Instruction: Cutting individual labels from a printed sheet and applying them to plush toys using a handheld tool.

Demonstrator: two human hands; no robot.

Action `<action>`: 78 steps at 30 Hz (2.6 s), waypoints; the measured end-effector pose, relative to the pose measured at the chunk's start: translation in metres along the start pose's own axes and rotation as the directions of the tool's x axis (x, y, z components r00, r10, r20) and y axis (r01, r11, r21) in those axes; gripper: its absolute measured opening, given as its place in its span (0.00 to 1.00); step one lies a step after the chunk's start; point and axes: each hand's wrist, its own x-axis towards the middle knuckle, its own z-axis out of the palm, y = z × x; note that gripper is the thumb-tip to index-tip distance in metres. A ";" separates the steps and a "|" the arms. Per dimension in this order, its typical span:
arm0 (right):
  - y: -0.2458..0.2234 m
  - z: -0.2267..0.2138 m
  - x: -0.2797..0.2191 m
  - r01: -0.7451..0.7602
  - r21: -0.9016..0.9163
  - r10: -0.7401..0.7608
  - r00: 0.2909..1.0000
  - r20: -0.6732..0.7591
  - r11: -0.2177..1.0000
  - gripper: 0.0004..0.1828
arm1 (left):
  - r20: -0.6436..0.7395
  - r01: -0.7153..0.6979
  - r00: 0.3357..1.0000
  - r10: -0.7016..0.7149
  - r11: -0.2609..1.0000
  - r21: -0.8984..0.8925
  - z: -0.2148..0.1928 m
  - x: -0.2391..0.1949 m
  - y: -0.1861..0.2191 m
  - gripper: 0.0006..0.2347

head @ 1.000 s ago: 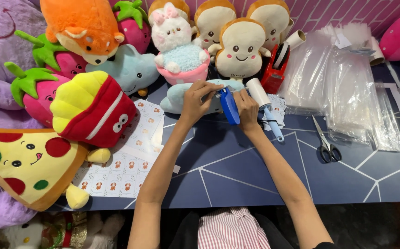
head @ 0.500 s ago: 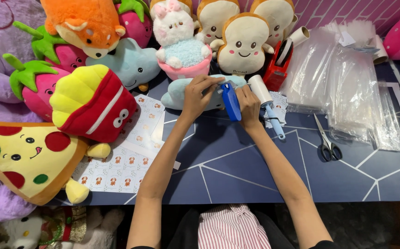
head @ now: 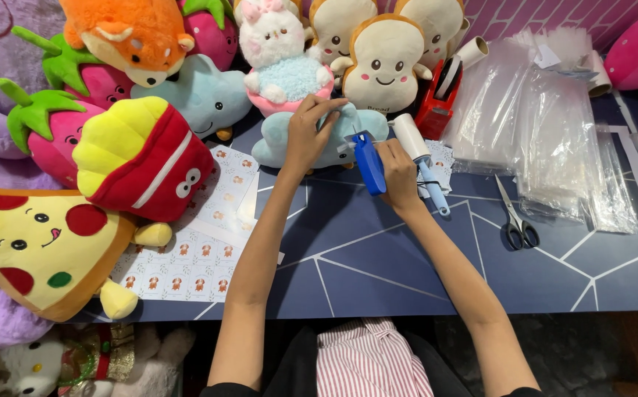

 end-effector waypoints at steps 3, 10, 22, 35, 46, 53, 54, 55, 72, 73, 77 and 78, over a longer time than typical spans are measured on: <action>0.009 -0.003 -0.012 -0.007 0.020 0.006 0.999 0.032 1.000 0.04 | 0.009 -0.008 1.000 0.008 1.000 0.008 0.002 0.001 0.001 0.12; 0.035 0.004 -0.027 -0.061 0.089 0.061 0.998 0.000 0.994 0.07 | 0.015 -0.019 1.000 0.018 1.000 0.022 -0.002 0.004 0.014 0.08; 0.024 -0.012 -0.034 -0.254 0.372 0.270 0.963 0.012 0.893 0.08 | -0.018 -0.179 0.983 0.182 0.980 0.087 0.003 0.002 0.032 0.09; 0.015 -0.013 -0.057 -0.832 0.538 0.668 0.479 0.569 0.138 0.41 | 0.181 -0.039 0.983 0.021 0.995 0.095 0.047 -0.059 0.056 0.07; -0.015 -0.041 -0.045 -0.720 0.616 0.538 0.673 0.508 0.319 0.20 | 0.130 -0.088 0.990 0.060 0.972 0.217 0.046 -0.063 0.054 0.06; -0.005 -0.054 -0.037 -0.714 0.648 0.420 0.691 0.589 0.265 0.18 | -0.040 0.055 0.998 -0.051 0.994 0.092 0.000 -0.024 0.060 0.05; -0.007 -0.054 -0.034 -0.702 0.675 0.410 0.697 0.588 0.225 0.17 | -0.032 0.076 0.997 -0.074 0.996 0.050 -0.004 -0.022 0.067 0.05; -0.004 -0.051 -0.037 -0.704 0.674 0.408 0.696 0.591 0.225 0.17 | -0.034 0.078 0.996 -0.077 0.996 0.051 -0.002 -0.023 0.070 0.05; 0.034 -0.040 -0.059 -0.613 0.767 0.278 0.716 0.640 -0.190 0.14 | 0.257 0.094 0.962 -0.089 0.996 -0.007 0.015 -0.039 0.057 0.01; 0.039 -0.036 -0.063 -0.613 0.767 0.277 0.716 0.641 -0.190 0.14 | 0.257 0.095 0.962 -0.090 0.995 -0.007 0.014 -0.039 0.058 0.01; 0.060 -0.023 -0.078 -0.592 0.768 0.289 0.711 0.641 -0.246 0.16 | 0.343 0.118 0.932 -0.116 0.993 0.014 0.015 -0.041 0.057 0.03; 0.065 -0.019 -0.081 -0.583 0.768 0.280 0.716 0.640 -0.266 0.16 | 0.352 0.134 0.928 -0.126 0.991 0.002 0.016 -0.042 0.055 0.03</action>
